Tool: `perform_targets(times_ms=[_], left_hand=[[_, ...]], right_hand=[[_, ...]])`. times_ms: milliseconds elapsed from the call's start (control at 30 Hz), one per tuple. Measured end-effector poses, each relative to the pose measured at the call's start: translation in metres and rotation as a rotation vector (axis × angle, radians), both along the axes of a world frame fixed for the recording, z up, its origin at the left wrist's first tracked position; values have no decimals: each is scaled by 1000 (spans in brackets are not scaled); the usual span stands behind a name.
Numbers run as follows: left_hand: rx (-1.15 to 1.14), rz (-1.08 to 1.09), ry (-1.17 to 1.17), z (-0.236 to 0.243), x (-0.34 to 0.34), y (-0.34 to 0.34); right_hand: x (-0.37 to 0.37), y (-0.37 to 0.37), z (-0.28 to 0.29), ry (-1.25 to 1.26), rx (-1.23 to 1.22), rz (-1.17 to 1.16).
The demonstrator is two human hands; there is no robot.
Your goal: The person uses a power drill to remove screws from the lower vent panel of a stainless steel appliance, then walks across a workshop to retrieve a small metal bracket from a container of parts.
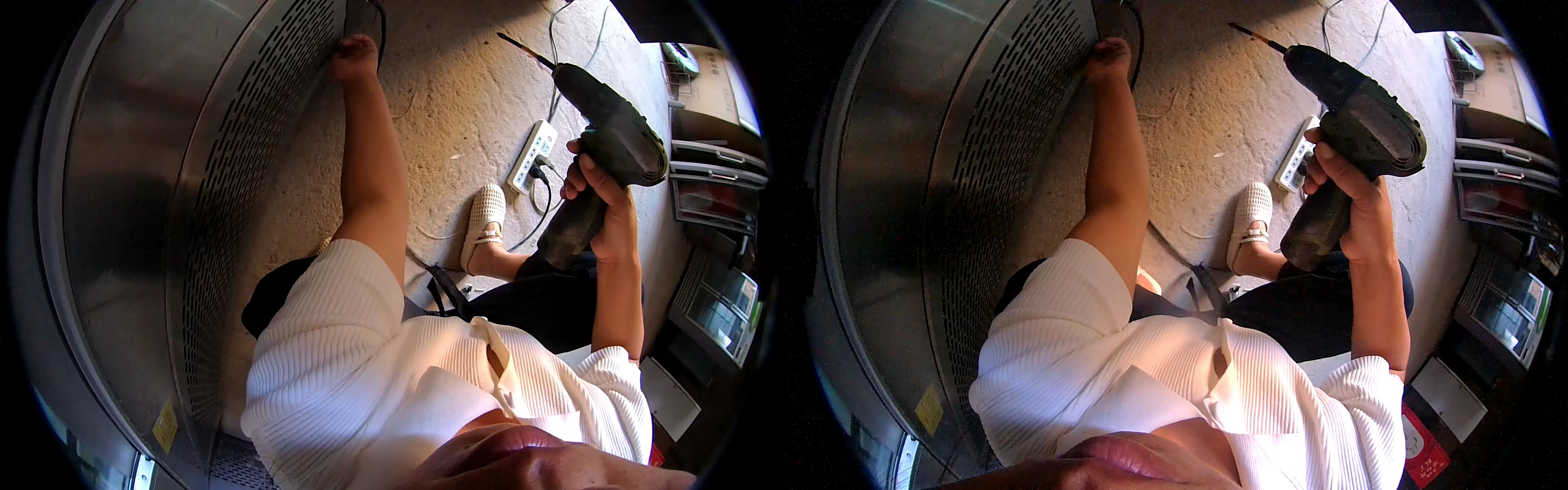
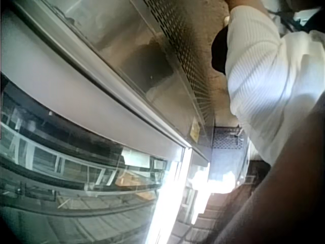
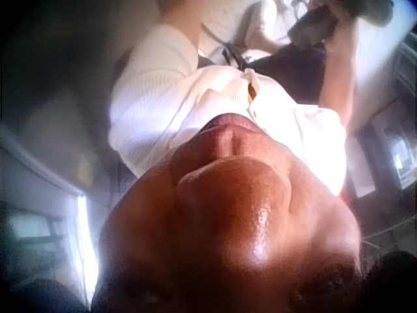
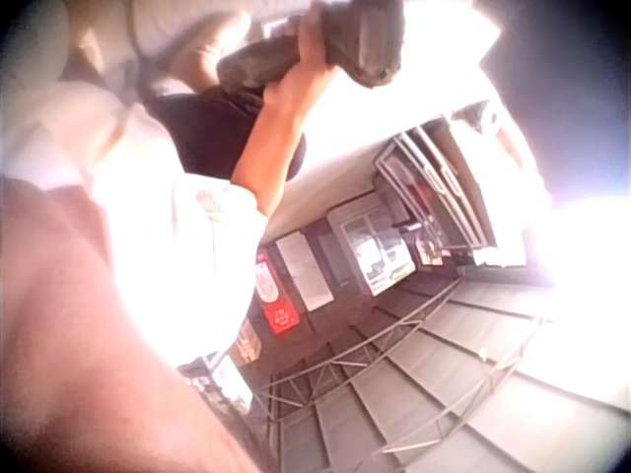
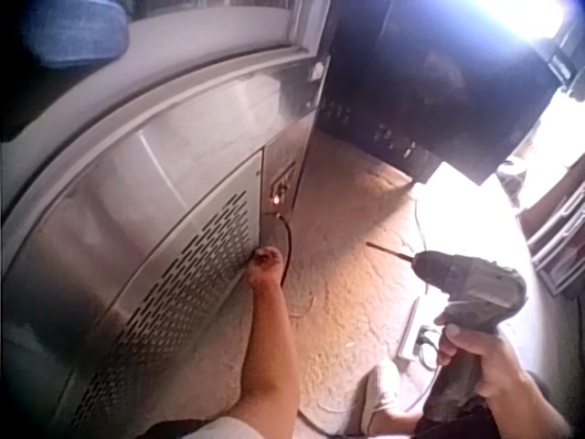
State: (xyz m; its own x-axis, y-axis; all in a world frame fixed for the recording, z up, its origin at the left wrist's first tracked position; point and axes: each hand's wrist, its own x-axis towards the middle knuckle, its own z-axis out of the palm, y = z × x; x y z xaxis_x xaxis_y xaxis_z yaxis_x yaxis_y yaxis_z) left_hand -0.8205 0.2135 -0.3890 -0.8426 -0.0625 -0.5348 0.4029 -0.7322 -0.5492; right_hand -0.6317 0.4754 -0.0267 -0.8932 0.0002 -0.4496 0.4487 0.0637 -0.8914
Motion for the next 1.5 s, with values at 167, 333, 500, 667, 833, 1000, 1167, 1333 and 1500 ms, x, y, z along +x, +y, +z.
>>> perform_targets(times_ms=[167, 333, 500, 667, 833, 1000, 1167, 1333, 1500], left_hand=[[53, -20, -92, -2, -8, -5], [33, -20, 98, -4, 3, 3], [-87, 1, 59, -4, 4, 4], [-37, 39, -1, -6, 1, 4], [21, 65, -239, 8, -8, -1], [-57, -30, -377, 25, -11, -1], [-106, -78, -343, 22, -6, 0], [-364, -192, -258, 14, 5, 5], [-458, -284, -135, -8, 23, 1]], right_hand=[[1, 0, -1, -6, 14, 4], [2, 0, 0, -19, 4, 10], [1, -2, 1, -21, -18, 1], [2, -1, 1, -24, -4, 0], [2, 0, 1, -6, 33, 20], [2, 0, 2, -24, 8, 19], [4, -3, 3, -10, 28, 53], [-3, -5, -12, 8, 42, 52], [-40, -23, -79, 36, 89, 103]])
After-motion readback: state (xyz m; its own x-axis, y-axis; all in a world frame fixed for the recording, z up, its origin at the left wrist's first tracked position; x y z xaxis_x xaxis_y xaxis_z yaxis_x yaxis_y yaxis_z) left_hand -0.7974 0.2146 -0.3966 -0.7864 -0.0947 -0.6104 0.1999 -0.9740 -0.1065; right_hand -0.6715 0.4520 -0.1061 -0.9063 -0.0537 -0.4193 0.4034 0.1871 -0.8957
